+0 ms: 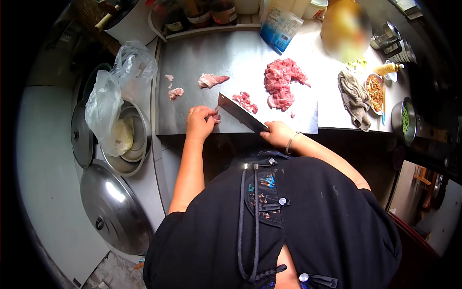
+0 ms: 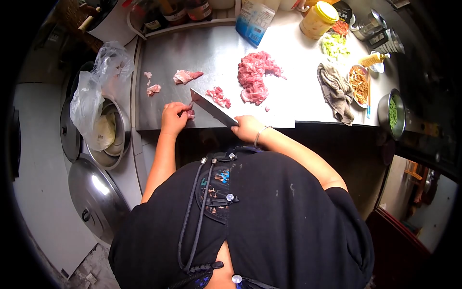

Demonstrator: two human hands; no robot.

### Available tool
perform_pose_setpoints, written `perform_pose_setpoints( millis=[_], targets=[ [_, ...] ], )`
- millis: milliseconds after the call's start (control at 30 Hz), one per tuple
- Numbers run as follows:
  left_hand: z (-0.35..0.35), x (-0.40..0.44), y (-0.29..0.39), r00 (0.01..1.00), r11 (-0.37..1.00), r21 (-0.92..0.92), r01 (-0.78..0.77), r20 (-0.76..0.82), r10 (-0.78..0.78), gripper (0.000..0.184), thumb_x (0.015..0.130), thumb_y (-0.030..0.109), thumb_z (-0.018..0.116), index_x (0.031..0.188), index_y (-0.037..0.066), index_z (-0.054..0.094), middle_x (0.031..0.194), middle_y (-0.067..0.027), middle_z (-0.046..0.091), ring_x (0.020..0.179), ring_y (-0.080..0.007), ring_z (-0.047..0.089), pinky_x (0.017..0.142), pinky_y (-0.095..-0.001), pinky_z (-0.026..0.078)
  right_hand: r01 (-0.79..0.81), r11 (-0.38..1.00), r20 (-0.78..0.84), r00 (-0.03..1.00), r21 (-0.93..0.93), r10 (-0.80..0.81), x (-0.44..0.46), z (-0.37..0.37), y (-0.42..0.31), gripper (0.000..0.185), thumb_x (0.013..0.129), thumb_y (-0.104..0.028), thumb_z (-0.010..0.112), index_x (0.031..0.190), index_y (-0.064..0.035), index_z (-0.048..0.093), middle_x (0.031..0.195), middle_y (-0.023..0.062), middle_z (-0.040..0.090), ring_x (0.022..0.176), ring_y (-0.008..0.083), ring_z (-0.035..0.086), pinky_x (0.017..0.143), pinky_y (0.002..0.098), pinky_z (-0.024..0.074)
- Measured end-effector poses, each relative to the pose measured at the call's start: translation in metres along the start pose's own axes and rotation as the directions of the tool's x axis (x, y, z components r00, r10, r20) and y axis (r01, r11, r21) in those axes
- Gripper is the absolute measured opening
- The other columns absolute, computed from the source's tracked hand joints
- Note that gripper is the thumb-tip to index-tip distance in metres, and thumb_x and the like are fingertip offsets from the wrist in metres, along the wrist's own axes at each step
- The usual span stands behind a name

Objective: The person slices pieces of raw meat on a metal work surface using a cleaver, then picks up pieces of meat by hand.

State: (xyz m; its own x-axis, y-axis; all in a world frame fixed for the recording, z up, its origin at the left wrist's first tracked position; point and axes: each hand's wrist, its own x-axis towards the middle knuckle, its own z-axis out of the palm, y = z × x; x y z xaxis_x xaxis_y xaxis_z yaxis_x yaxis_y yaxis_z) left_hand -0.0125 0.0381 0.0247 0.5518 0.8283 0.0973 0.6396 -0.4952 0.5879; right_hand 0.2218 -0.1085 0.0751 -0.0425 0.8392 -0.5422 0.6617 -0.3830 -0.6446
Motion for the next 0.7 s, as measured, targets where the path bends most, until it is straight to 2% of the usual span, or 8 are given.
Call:
perform_pose_setpoints(
  millis=[133,233,333,400,433,500,633,700],
  targets=[
    [-0.001,-0.002,-0.001,0.999,0.999,0.035,0.032,0.012,-0.032,0.018,0.067,0.007,0.062,0.082,0.011,0.072,0.088,-0.0064,0.064,0.091,-0.0266,0.055,0.083,-0.0351,0.046,0.01,1.0,-0.023,1.0,-0.013,-0.01,-0.001,-0.002,-0.001,0.031,0.081,-0.024,0.055,0.096,0.0031,0.06,0.089,0.0257,0.062,0.088,0.0402,0.059,0.081,0.0438,0.0456],
    [0.0,-0.002,0.0,1.0,0.997,0.073,-0.009,0.004,0.009,0.018,0.067,0.007,0.062,0.082,0.011,0.071,0.087,-0.0059,0.064,0.088,-0.027,0.056,0.082,-0.0352,0.046,0.022,1.0,-0.007,1.0,-0.018,-0.022,-0.004,-0.004,-0.006,0.031,0.081,-0.024,0.055,0.095,0.003,0.06,0.089,0.0256,0.062,0.088,0.0401,0.059,0.081,0.0438,0.0456],
    [0.001,-0.004,0.001,0.996,0.998,0.04,-0.038,-0.081,0.041,0.014,0.067,0.007,0.063,0.08,0.009,0.069,0.086,-0.0059,0.063,0.084,-0.0269,0.057,0.079,-0.0359,0.046,0.02,0.999,-0.004,1.0,-0.037,-0.02,-0.003,-0.002,-0.007,0.03,0.081,-0.023,0.055,0.095,0.0031,0.06,0.088,0.0255,0.062,0.088,0.04,0.059,0.081,0.0441,0.0455],
    [-0.001,-0.009,0.003,0.976,0.997,0.046,-0.057,-0.21,0.066,0.011,0.068,0.01,0.067,0.079,0.008,0.066,0.084,-0.0066,0.063,0.081,-0.0267,0.058,0.077,-0.0363,0.047,0.012,0.999,-0.014,1.0,-0.036,-0.013,-0.001,-0.002,-0.005,0.03,0.081,-0.023,0.055,0.094,0.0031,0.06,0.087,0.0255,0.062,0.088,0.04,0.059,0.081,0.0443,0.0455],
    [-0.002,-0.012,0.005,0.976,0.997,0.048,-0.055,-0.208,0.064,0.011,0.068,0.01,0.067,0.079,0.008,0.066,0.084,-0.0066,0.063,0.081,-0.0267,0.058,0.077,-0.0363,0.047,-0.001,0.999,-0.046,0.999,-0.051,-0.001,-0.002,-0.004,-0.003,0.029,0.08,-0.022,0.055,0.094,0.0033,0.06,0.087,0.0256,0.062,0.087,0.0402,0.059,0.081,0.0445,0.0455],
    [-0.001,-0.018,0.011,0.987,0.998,-0.031,-0.061,-0.148,0.056,0.011,0.067,0.012,0.071,0.075,0.009,0.064,0.081,-0.0047,0.063,0.079,-0.0256,0.057,0.072,-0.0359,0.047,-0.026,0.998,-0.134,0.991,-0.062,0.017,-0.005,-0.007,0.002,0.027,0.08,-0.021,0.054,0.092,0.0024,0.06,0.087,0.0254,0.062,0.086,0.041,0.059,0.08,0.0455,0.0457],
    [0.015,-0.026,0.024,0.98,0.994,-0.019,-0.106,-0.173,0.102,0.013,0.067,0.008,0.072,0.078,0.009,0.065,0.081,-0.006,0.063,0.077,-0.0269,0.058,0.072,-0.0359,0.048,-0.079,0.99,-0.17,0.984,-0.114,0.059,-0.019,-0.018,-0.004,0.024,0.081,-0.019,0.053,0.097,-0.0023,0.06,0.084,0.0234,0.063,0.083,0.0388,0.061,0.077,0.0456,0.0467],
    [0.02,-0.024,0.035,0.967,0.977,-0.114,-0.182,-0.2,0.157,0.013,0.068,0.004,0.069,0.079,0.008,0.065,0.082,-0.007,0.063,0.078,-0.0276,0.058,0.072,-0.0353,0.048,-0.035,0.989,-0.191,0.982,-0.141,0.007,-0.025,-0.014,-0.002,0.024,0.082,-0.018,0.053,0.098,-0.0032,0.06,0.083,0.0228,0.063,0.082,0.038,0.061,0.077,0.0455,0.047]
  ],
)
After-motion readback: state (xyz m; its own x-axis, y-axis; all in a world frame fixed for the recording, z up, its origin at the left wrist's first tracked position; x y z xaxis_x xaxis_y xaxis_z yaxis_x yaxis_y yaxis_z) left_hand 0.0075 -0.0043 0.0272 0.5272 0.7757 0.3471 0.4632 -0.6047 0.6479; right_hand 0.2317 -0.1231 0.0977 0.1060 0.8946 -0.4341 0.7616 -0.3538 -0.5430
